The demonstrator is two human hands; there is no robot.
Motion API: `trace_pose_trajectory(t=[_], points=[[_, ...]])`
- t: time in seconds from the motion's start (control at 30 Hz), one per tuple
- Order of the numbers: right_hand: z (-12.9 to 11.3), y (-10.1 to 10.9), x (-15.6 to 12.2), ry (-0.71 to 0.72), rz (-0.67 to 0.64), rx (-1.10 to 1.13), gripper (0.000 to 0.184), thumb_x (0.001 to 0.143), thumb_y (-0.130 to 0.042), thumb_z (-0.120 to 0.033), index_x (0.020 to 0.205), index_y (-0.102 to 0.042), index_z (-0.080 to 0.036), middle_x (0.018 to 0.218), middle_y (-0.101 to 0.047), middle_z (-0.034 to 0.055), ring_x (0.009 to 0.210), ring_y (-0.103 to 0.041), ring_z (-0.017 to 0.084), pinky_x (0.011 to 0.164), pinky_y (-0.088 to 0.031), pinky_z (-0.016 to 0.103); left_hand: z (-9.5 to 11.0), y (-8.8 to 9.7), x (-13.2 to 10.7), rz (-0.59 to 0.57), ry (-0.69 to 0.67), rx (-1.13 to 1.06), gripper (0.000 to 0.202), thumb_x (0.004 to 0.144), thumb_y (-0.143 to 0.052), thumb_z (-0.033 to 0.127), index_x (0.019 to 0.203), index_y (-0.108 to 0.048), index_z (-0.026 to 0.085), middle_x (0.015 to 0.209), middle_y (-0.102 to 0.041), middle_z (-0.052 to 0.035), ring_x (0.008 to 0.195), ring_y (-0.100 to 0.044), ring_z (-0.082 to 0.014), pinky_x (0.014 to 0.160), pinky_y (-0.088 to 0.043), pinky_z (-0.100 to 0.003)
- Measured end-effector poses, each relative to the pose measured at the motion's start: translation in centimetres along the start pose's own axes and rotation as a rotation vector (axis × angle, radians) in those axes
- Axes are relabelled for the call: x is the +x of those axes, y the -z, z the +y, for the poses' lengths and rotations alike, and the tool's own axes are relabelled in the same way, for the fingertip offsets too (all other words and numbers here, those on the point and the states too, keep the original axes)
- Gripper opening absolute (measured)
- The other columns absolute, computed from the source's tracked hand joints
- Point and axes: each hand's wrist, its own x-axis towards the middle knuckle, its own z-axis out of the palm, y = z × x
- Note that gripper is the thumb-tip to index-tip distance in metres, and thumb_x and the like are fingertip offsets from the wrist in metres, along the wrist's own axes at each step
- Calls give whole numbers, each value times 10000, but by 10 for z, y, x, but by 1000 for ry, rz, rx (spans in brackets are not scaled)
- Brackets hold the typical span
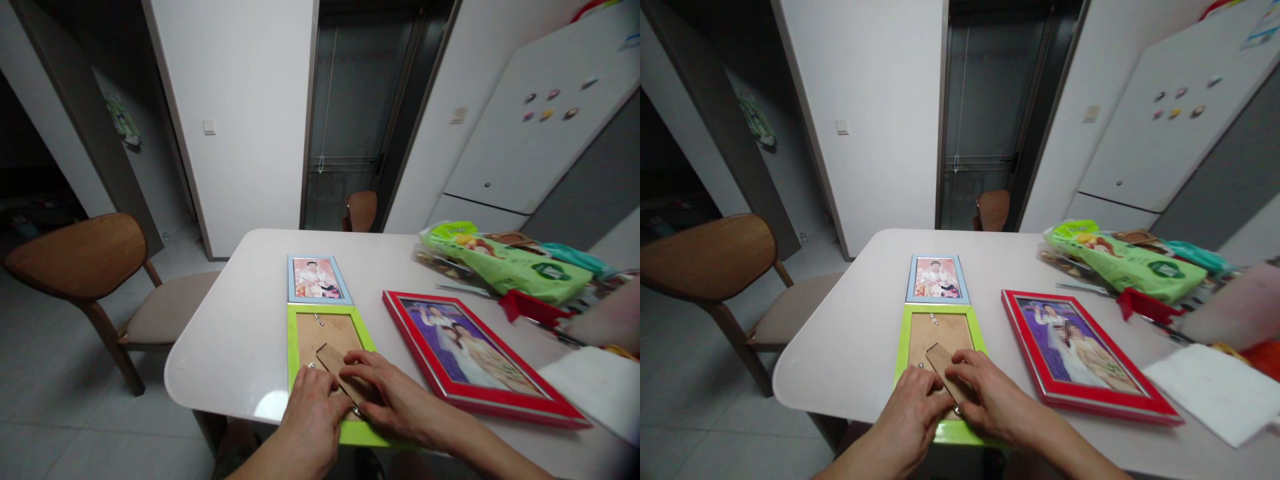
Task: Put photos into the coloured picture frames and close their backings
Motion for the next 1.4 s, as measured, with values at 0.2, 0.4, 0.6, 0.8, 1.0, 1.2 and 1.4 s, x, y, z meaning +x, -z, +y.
trace_pose_trajectory(t=[0.2, 0.4, 0.6, 0.8, 1.0, 1.2, 1.4], points=[[9, -5, -4, -4, 8, 31, 415, 646, -502, -174, 1060, -525, -190, 1178, -411, 97, 1090, -393, 212, 943, -294, 346, -4, -1, 3, -38, -20, 36, 168, 794, -455, 184, 885, -575, 258, 863, -519, -14, 829, -435, -177, 759, -364, -323], [-3, -6, -4, 24, -25, 28, 321, 666, -514, -193, 974, -580, -258, 1172, -402, 64, 1104, -356, 213, 922, -297, 367, -11, -2, -2, 48, -42, -28, 181, 753, -441, 99, 814, -577, 203, 849, -538, -30, 812, -455, -175, 737, -390, -317], [-11, -14, 4, 76, 36, -91, 144, 665, -580, -290, 784, -659, -281, 1060, -487, 53, 1003, -404, 224, 853, -314, 388, -20, -3, -13, 246, 55, -177, 303, 694, -403, 28, 932, -515, 178, 1012, -520, -62, 960, -446, -189, 864, -370, -374], [-14, -28, 12, 149, 79, -127, 125, 711, -538, -288, 717, -663, -298, 947, -531, 20, 923, -429, 185, 826, -314, 371, -42, -13, -16, 262, 136, -184, 467, 668, -341, -1, 1110, -418, 130, 1211, -421, -112, 1140, -348, -194, 958, -315, -418], [-15, -21, 1, 242, 11, -115, 298, 669, -472, -101, 812, -642, -299, 1052, -476, 18, 1031, -387, 190, 899, -275, 399, -46, -15, -15, 243, 175, -175, 574, 608, -311, -22, 1164, -399, 93, 1238, -415, -122, 1163, -338, -185, 988, -284, -400], [-6, -21, -6, 165, 183, 23, 318, 714, -410, -155, 936, -606, -270, 1118, -484, 51, 1058, -420, 186, 904, -325, 395, -42, -9, -12, 171, 370, -41, 560, 652, -352, 19, 1209, -323, -27, 1299, -291, -208, 1208, -251, -245, 1000, -237, -381], [19, -29, -17, -383, 658, 424, 444, 623, -517, -308, 1041, -549, -162, 1118, -528, 120, 1071, -445, 247, 921, -328, 410, -43, 0, -6, 197, 357, -96, 581, 624, -383, 10, 1204, -346, 8, 1236, -410, -170, 1144, -369, -213, 982, -261, -310]])
